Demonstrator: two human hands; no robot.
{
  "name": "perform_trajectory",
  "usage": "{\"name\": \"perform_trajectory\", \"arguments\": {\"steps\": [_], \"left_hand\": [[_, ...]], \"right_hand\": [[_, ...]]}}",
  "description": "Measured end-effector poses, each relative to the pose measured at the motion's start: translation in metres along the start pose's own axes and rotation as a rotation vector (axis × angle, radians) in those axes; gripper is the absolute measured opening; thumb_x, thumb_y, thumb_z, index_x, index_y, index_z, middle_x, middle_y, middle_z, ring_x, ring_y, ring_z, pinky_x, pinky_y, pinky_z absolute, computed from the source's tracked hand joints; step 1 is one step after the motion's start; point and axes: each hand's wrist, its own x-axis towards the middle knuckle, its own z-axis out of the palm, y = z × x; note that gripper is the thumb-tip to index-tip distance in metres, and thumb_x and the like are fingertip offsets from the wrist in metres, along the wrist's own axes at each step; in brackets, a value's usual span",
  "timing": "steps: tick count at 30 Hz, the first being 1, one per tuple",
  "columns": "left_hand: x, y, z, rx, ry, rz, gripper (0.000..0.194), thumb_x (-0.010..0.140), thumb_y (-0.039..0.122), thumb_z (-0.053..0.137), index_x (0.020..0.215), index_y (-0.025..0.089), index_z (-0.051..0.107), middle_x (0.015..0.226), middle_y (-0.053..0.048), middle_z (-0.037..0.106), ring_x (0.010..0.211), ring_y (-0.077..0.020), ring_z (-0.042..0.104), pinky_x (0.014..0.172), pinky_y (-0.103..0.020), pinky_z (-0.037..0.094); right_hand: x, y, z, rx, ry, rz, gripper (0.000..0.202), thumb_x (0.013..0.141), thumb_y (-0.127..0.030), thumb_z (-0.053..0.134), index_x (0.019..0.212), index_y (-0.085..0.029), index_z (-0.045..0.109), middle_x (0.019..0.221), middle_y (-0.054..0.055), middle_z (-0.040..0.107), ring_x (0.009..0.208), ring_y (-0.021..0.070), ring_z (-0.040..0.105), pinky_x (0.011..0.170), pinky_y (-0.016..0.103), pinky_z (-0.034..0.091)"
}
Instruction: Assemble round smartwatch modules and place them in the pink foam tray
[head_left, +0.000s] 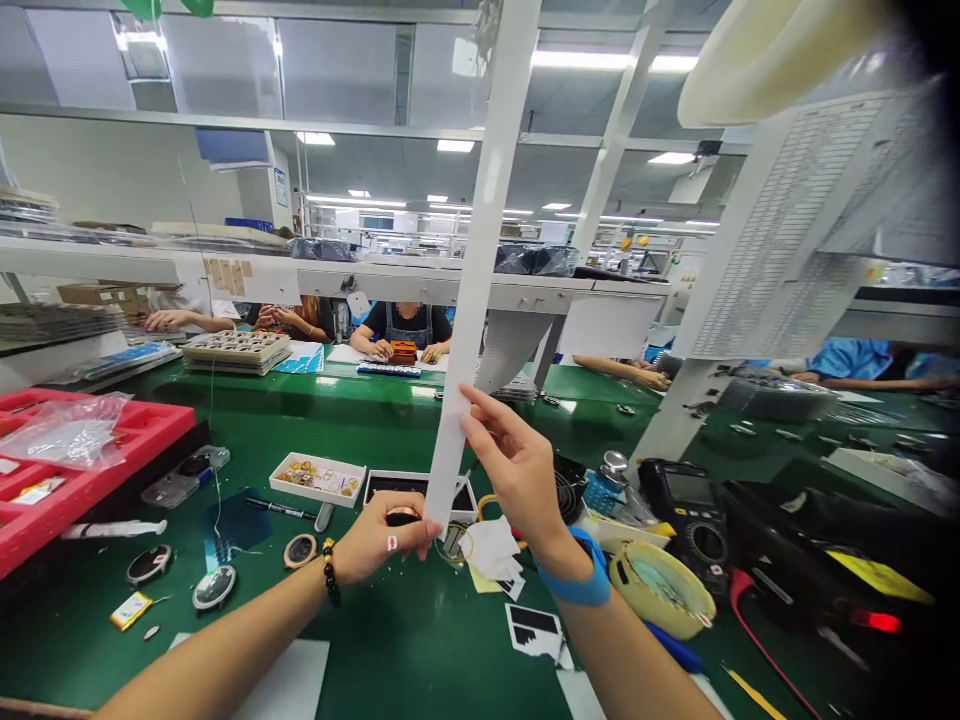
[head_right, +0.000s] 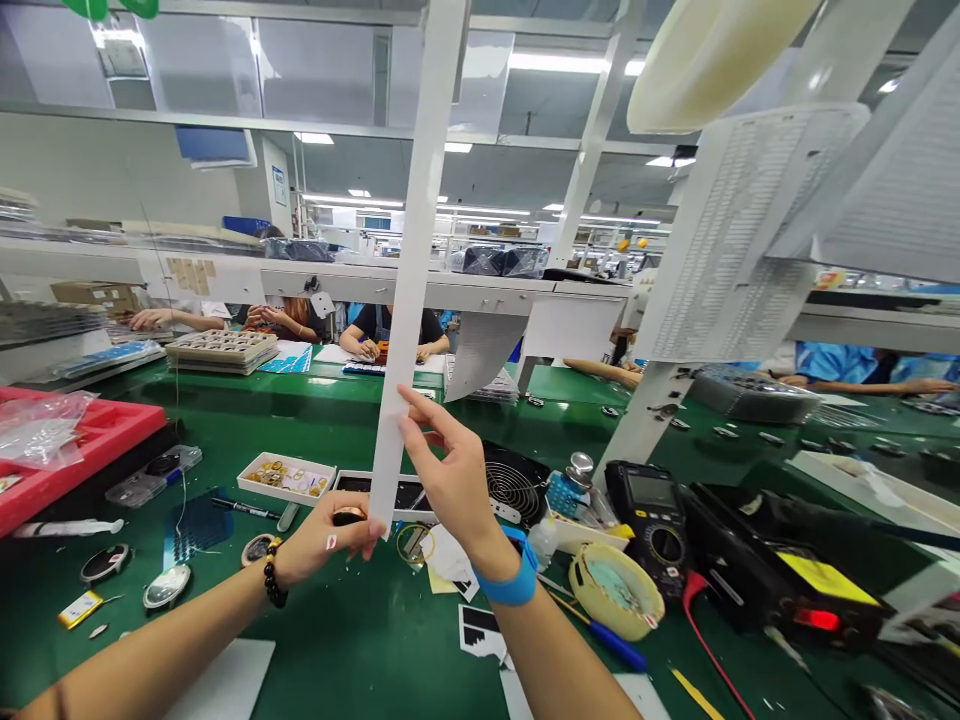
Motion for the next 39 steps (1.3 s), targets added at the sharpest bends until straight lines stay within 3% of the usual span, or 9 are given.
{"name": "perform_trajectory", "arguments": {"steps": [8,16,22,39], "left_hand": [[-0.006,0.006,0.008,0.038,-0.099,0.001,0.046,0.079,0.054,0.076,0.073,0.011,0.063,0.061,-0.003,0.058,0.051,-0.0071,0.045,0.048,-0.02,0.031],[-0.003,0.005,0.003,0.062,-0.076,0.014,0.047,0.079,0.054,0.076,0.073,0.01,0.064,0.062,-0.004,0.058,0.053,-0.0078,0.047,0.051,-0.02,0.032],[-0.004,0.005,0.001,0.069,-0.065,0.002,0.045,0.079,0.053,0.076,0.074,0.01,0.064,0.063,-0.004,0.058,0.055,-0.0095,0.05,0.052,-0.021,0.033],[0.0,0.004,-0.004,0.098,-0.047,-0.016,0.039,0.082,0.048,0.075,0.076,0.01,0.065,0.063,-0.004,0.059,0.053,-0.0082,0.049,0.05,-0.02,0.034]], "right_hand": [[-0.002,-0.007,-0.006,0.084,-0.087,-0.005,0.055,0.09,-0.05,0.057,0.137,-0.022,0.058,0.127,0.006,0.057,0.108,0.0037,0.061,0.085,0.009,0.059],[0.002,-0.009,-0.009,0.183,-0.181,0.048,0.049,0.087,-0.048,0.062,0.123,-0.015,0.061,0.122,0.008,0.061,0.11,0.0041,0.065,0.099,0.011,0.059],[0.006,-0.009,-0.012,0.171,-0.226,0.081,0.05,0.086,-0.047,0.062,0.125,-0.015,0.061,0.127,0.008,0.058,0.111,0.0048,0.064,0.098,0.014,0.06],[0.007,-0.004,-0.012,0.256,-0.185,0.143,0.057,0.083,-0.048,0.067,0.128,-0.012,0.063,0.124,0.009,0.06,0.108,0.0063,0.067,0.095,0.015,0.062]]}}
